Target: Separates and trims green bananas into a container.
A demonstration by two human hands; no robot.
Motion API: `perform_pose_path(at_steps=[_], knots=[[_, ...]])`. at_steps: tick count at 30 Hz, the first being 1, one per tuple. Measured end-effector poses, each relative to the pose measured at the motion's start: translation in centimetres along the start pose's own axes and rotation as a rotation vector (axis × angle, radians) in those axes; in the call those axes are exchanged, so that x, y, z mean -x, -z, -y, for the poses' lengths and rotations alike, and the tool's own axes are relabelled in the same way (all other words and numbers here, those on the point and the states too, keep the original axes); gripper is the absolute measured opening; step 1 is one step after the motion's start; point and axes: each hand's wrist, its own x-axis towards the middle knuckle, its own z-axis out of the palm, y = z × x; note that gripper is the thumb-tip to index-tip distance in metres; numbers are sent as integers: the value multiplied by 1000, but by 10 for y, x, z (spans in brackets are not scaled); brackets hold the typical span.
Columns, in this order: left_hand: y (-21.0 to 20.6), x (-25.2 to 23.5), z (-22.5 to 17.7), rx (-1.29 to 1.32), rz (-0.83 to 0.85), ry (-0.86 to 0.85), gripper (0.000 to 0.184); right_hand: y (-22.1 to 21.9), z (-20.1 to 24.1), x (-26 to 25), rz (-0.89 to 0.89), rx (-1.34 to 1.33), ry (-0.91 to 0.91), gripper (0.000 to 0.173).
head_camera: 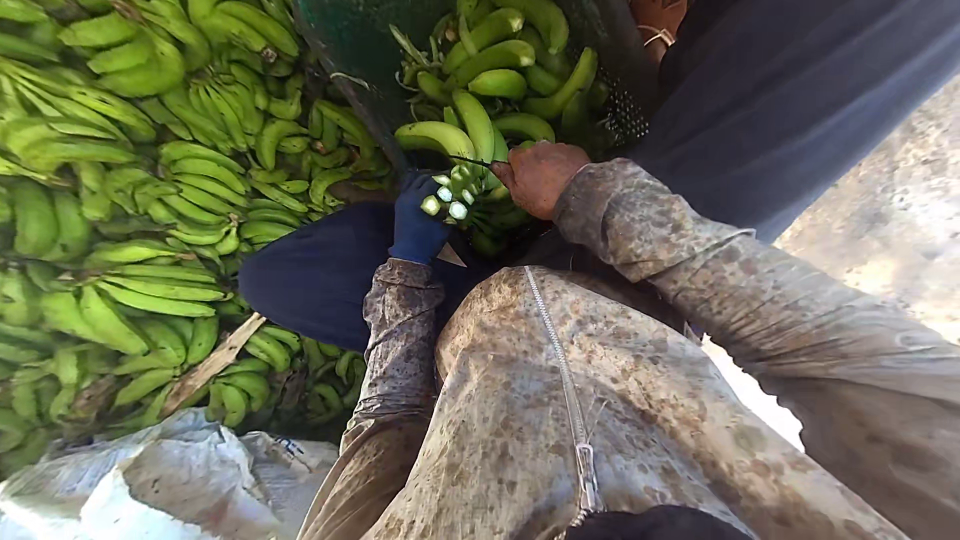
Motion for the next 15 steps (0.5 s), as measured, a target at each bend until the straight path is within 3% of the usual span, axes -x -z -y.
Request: perform_pose_path(at_steps=[3,7,10,13,15], knots=[[-5,2,5,-32,-14,-14,37,-3,10,-20,30,7,1,62],[-20,3,30,-51,-169,-156,36,-6,17,-22,65,54,-50,56],[-19,7,27,-66,-137,-100,38,-18,2,-3,121,69,-100,55],[-14,-1,25,-95,-66,-37,42,-9,4,-14,176,108,-61,46],[-11,-1,23,-143,-3,-17,47,-5,9,-15,198,111,-68,52]])
